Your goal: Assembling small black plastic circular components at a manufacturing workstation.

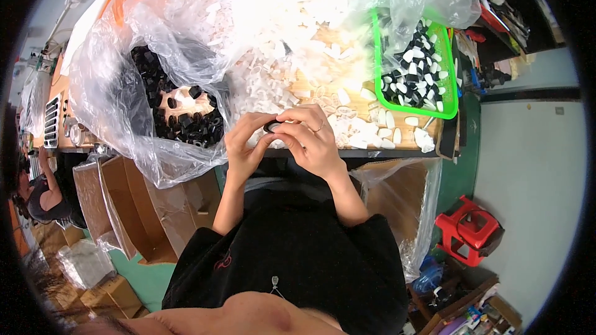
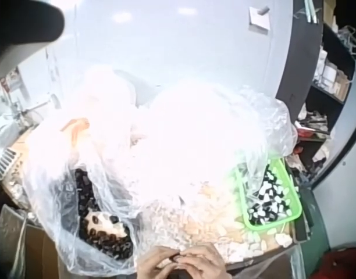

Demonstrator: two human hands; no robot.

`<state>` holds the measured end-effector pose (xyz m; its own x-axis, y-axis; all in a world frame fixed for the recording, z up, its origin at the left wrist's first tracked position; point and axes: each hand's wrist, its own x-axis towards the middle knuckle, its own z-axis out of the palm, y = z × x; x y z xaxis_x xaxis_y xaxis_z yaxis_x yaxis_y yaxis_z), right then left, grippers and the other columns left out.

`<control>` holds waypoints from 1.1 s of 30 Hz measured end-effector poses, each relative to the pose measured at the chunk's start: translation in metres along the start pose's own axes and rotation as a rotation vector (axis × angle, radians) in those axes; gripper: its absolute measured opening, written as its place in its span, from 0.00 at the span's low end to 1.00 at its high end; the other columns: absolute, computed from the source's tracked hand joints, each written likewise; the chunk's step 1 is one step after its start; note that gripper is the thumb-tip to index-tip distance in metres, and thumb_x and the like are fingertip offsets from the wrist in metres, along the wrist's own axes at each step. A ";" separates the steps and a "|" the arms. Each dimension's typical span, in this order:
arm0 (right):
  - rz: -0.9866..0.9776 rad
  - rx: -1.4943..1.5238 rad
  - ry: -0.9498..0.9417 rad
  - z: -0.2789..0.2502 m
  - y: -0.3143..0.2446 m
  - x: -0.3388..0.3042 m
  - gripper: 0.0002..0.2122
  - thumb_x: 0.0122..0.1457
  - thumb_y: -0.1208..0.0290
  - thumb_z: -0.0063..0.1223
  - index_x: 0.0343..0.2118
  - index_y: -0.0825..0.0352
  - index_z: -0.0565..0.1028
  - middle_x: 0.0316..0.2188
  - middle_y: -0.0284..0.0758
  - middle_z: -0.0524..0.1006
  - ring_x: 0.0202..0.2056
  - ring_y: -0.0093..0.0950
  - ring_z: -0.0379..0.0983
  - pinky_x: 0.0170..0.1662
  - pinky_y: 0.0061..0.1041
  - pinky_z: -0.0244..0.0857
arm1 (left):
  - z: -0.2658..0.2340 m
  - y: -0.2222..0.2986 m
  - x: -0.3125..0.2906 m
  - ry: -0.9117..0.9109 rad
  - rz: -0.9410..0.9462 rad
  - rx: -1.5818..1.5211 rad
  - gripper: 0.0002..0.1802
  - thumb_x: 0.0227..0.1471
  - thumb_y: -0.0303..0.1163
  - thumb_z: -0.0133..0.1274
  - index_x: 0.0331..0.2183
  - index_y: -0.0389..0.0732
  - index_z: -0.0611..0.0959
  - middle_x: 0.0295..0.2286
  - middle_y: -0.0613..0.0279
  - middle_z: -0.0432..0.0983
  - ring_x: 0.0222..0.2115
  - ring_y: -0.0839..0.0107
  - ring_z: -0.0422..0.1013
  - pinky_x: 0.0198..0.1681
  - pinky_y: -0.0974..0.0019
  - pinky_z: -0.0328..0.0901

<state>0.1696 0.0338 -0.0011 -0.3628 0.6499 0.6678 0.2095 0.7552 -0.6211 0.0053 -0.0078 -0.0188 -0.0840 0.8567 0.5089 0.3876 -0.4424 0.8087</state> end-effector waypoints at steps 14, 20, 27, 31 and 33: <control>0.116 0.009 -0.084 0.001 0.001 -0.006 0.04 0.58 0.74 0.58 0.34 0.68 0.80 0.41 0.36 0.74 0.40 0.32 0.70 0.41 0.26 0.68 | -0.001 -0.001 -0.001 0.002 -0.009 0.007 0.19 0.39 0.22 0.67 0.38 0.35 0.84 0.32 0.56 0.80 0.33 0.60 0.76 0.37 0.64 0.69; 0.642 0.073 0.120 -0.019 0.049 -0.034 0.06 0.63 0.73 0.51 0.39 0.69 0.78 0.33 0.32 0.78 0.34 0.24 0.73 0.41 0.21 0.66 | -0.004 -0.010 -0.006 0.013 -0.177 -0.005 0.16 0.43 0.20 0.65 0.39 0.34 0.83 0.35 0.53 0.81 0.35 0.64 0.77 0.41 0.68 0.68; 0.521 -0.571 -0.161 -0.052 0.092 -0.062 0.04 0.54 0.81 0.54 0.33 0.67 0.76 0.33 0.39 0.76 0.38 0.41 0.73 0.41 0.37 0.67 | -0.007 -0.011 -0.005 0.038 -0.211 -0.007 0.16 0.44 0.19 0.63 0.39 0.35 0.83 0.37 0.57 0.81 0.36 0.66 0.76 0.43 0.68 0.67; 0.391 -0.558 -0.074 -0.049 0.093 -0.061 0.05 0.51 0.82 0.57 0.31 0.67 0.80 0.35 0.38 0.77 0.38 0.38 0.75 0.40 0.33 0.69 | -0.001 -0.007 0.002 0.006 -0.016 0.224 0.17 0.44 0.19 0.64 0.40 0.36 0.84 0.38 0.57 0.80 0.36 0.68 0.77 0.40 0.70 0.68; 0.440 -0.412 0.006 -0.040 0.073 -0.047 0.08 0.50 0.83 0.58 0.33 0.66 0.81 0.35 0.37 0.78 0.37 0.36 0.76 0.38 0.32 0.70 | 0.002 -0.003 -0.001 -0.062 -0.285 -0.010 0.19 0.44 0.19 0.64 0.42 0.38 0.84 0.39 0.58 0.80 0.34 0.69 0.77 0.37 0.71 0.70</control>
<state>0.2384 0.0617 -0.0618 -0.1571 0.9086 0.3870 0.6742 0.3850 -0.6302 0.0057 -0.0068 -0.0218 -0.1323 0.9613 0.2417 0.3471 -0.1835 0.9197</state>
